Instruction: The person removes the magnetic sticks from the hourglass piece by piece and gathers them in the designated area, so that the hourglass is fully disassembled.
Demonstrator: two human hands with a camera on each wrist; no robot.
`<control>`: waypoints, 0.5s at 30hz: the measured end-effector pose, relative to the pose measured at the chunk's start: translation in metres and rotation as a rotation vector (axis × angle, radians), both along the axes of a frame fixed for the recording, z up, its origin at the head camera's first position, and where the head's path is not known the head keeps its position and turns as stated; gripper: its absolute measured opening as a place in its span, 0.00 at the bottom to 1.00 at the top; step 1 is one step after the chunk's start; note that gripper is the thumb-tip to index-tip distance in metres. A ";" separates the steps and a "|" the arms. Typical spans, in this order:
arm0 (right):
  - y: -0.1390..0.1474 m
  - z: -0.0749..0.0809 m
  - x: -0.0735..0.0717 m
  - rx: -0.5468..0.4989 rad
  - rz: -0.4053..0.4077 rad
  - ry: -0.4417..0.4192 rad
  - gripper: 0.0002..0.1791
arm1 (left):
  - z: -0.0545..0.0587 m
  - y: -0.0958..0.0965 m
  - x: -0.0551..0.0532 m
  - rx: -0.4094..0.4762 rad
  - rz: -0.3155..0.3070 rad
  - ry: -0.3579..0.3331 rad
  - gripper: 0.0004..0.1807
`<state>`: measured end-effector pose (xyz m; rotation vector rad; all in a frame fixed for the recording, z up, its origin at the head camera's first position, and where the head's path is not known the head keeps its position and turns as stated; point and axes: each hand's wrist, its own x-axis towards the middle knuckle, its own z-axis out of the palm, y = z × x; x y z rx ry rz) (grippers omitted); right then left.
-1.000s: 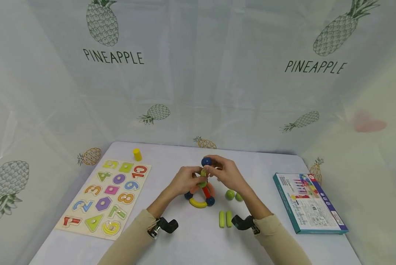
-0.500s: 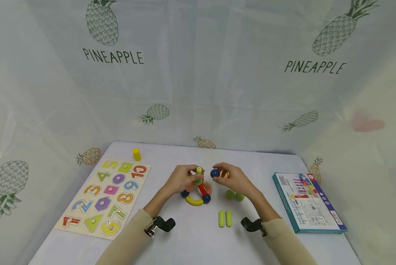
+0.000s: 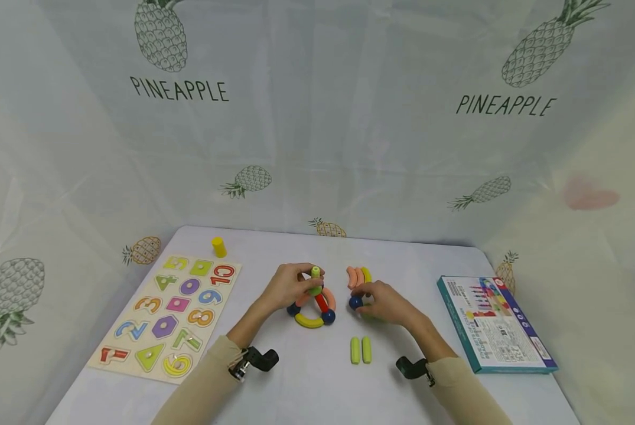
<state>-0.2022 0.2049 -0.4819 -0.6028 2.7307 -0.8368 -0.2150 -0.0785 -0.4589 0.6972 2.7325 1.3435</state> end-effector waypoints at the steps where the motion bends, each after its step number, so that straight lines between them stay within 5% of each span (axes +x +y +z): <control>1: 0.000 -0.001 0.000 0.003 0.005 0.002 0.20 | 0.000 0.000 0.000 0.000 0.001 -0.001 0.14; 15: 0.000 -0.010 0.003 0.060 0.038 0.024 0.19 | -0.001 0.000 0.000 -0.004 0.000 -0.001 0.15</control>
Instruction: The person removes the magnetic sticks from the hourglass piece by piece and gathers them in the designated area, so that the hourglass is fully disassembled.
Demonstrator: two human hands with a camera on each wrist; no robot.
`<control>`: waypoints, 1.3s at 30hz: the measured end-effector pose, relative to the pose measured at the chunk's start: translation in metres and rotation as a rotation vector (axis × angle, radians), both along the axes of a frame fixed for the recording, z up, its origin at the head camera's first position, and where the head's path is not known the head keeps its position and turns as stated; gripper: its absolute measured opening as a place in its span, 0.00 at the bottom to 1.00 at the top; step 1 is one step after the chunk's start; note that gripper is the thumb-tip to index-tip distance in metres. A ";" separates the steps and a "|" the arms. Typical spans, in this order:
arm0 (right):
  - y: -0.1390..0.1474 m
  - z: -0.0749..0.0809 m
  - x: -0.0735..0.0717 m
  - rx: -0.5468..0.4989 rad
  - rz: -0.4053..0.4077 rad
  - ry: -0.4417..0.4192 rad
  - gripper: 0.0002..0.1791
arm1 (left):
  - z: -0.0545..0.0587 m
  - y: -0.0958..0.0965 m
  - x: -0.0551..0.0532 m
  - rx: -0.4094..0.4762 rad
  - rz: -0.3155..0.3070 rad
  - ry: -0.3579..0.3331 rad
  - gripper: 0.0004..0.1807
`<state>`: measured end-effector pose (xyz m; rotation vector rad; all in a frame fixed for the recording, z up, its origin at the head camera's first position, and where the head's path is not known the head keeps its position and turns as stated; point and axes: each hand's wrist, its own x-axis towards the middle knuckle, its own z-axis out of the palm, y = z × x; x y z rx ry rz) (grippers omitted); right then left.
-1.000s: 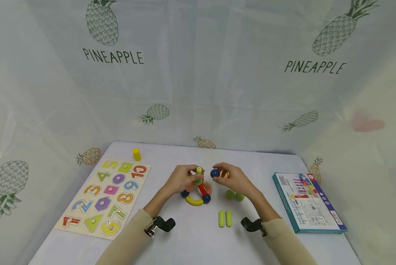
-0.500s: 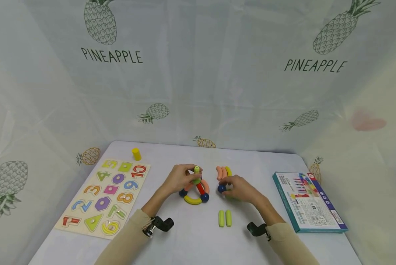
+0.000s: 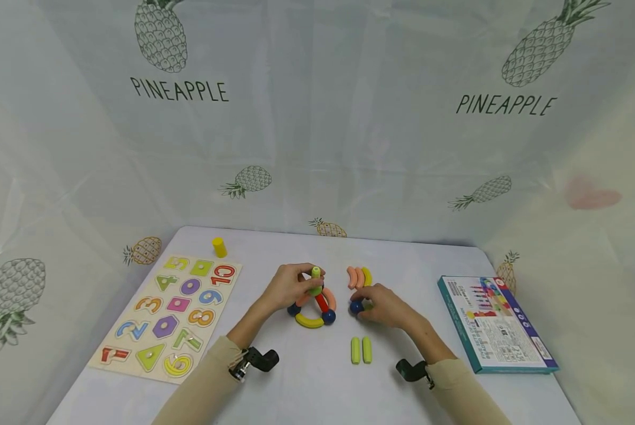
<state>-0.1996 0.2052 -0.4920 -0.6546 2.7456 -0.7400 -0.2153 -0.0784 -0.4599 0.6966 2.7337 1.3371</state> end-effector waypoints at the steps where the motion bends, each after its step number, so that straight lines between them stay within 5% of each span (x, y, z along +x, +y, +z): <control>1: 0.000 0.000 0.000 0.003 -0.002 -0.002 0.19 | 0.000 0.000 0.000 0.001 0.000 -0.001 0.15; 24: -0.002 0.004 -0.004 -0.003 0.028 0.003 0.23 | -0.002 -0.002 0.001 -0.022 -0.017 -0.062 0.15; 32: -0.020 0.024 -0.005 -0.221 -0.011 0.073 0.14 | -0.009 -0.004 0.001 0.008 -0.057 -0.096 0.17; 39: -0.061 0.037 -0.003 -0.443 -0.037 0.124 0.17 | -0.010 -0.004 0.002 0.015 -0.078 -0.090 0.16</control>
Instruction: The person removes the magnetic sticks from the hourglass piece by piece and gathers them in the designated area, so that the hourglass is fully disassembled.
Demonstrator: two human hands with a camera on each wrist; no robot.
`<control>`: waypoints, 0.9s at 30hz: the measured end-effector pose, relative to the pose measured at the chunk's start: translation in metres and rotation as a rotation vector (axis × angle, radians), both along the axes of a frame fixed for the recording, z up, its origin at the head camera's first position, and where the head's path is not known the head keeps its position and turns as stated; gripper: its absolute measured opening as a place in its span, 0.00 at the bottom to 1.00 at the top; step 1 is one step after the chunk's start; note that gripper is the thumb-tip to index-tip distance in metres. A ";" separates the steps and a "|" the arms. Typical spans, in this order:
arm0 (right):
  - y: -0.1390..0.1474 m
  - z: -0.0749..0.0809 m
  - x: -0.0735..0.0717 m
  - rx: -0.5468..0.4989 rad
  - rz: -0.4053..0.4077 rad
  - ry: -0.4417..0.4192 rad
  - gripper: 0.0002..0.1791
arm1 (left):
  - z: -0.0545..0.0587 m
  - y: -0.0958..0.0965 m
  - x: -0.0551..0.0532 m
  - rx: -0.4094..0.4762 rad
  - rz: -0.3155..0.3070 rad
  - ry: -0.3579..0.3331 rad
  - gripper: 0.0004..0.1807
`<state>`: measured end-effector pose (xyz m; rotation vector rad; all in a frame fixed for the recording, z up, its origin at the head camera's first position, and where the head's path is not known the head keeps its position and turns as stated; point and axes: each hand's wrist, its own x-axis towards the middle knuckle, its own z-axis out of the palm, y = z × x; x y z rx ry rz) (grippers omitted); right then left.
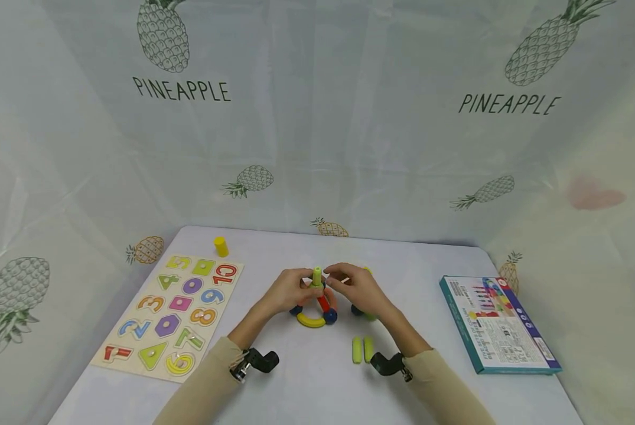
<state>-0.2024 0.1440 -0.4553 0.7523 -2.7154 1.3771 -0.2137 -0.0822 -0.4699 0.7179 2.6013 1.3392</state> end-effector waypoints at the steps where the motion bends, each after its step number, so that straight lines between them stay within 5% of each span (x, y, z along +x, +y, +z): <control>1: -0.006 0.000 0.000 -0.019 0.001 0.011 0.18 | 0.000 0.000 0.000 0.001 -0.002 0.003 0.15; 7: -0.029 -0.003 -0.002 -0.061 -0.036 0.085 0.16 | -0.003 -0.001 0.000 -0.011 0.009 0.038 0.13; 15: -0.035 -0.003 -0.002 -0.039 -0.069 0.080 0.10 | -0.004 -0.002 0.001 -0.036 0.034 0.010 0.23; 21: -0.032 0.001 0.002 -0.077 -0.054 -0.003 0.14 | -0.003 -0.002 0.001 -0.040 0.038 0.004 0.22; 27: -0.017 0.009 0.007 -0.153 -0.029 -0.173 0.18 | -0.004 -0.003 -0.001 -0.063 0.062 0.012 0.19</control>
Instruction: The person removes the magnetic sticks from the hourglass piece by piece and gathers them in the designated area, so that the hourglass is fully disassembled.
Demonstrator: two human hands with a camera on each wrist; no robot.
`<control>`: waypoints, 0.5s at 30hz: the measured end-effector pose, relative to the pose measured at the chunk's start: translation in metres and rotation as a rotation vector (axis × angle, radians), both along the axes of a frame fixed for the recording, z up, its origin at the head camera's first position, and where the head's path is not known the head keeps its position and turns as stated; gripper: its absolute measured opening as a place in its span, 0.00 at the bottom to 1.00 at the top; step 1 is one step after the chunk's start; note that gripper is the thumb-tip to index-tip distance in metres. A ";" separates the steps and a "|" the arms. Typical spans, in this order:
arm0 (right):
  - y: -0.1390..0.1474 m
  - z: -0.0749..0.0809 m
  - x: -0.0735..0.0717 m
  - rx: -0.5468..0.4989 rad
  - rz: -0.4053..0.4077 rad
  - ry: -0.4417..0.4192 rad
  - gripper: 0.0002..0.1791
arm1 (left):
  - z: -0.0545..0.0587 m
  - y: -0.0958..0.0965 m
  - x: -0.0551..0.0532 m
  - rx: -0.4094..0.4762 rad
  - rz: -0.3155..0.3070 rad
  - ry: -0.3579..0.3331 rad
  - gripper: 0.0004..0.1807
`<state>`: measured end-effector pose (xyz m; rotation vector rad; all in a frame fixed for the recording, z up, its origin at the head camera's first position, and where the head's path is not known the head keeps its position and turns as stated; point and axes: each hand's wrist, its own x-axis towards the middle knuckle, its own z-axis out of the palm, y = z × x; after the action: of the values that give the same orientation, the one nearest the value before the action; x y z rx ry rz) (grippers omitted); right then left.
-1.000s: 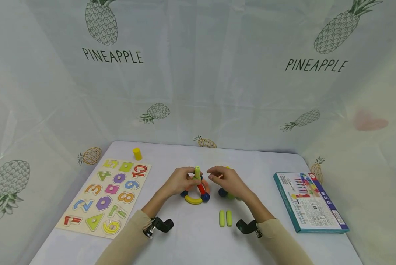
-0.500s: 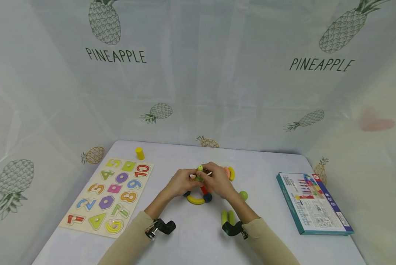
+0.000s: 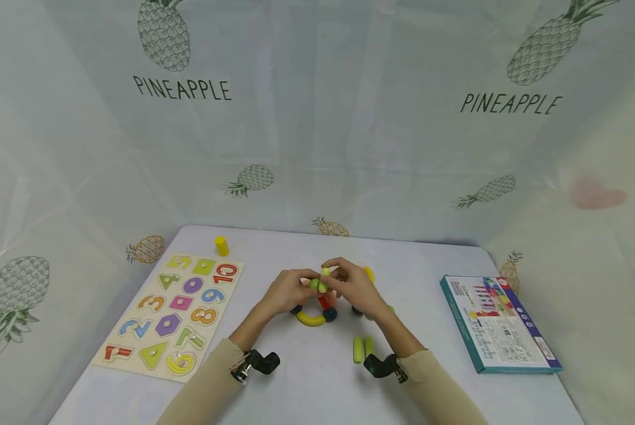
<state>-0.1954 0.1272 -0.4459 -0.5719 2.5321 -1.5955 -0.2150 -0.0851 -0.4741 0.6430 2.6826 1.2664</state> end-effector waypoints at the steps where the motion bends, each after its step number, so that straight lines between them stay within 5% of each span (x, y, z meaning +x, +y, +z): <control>1: 0.004 0.001 0.001 0.013 0.013 -0.028 0.18 | 0.000 -0.001 0.000 -0.005 0.012 -0.007 0.19; 15: 0.085 -0.010 0.030 0.279 0.227 -0.345 0.17 | 0.001 -0.005 0.000 0.004 0.048 -0.078 0.19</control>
<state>-0.1650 0.2118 -0.4561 -0.4822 2.2819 -1.1281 -0.2151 -0.0906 -0.4726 0.5213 2.6482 1.2812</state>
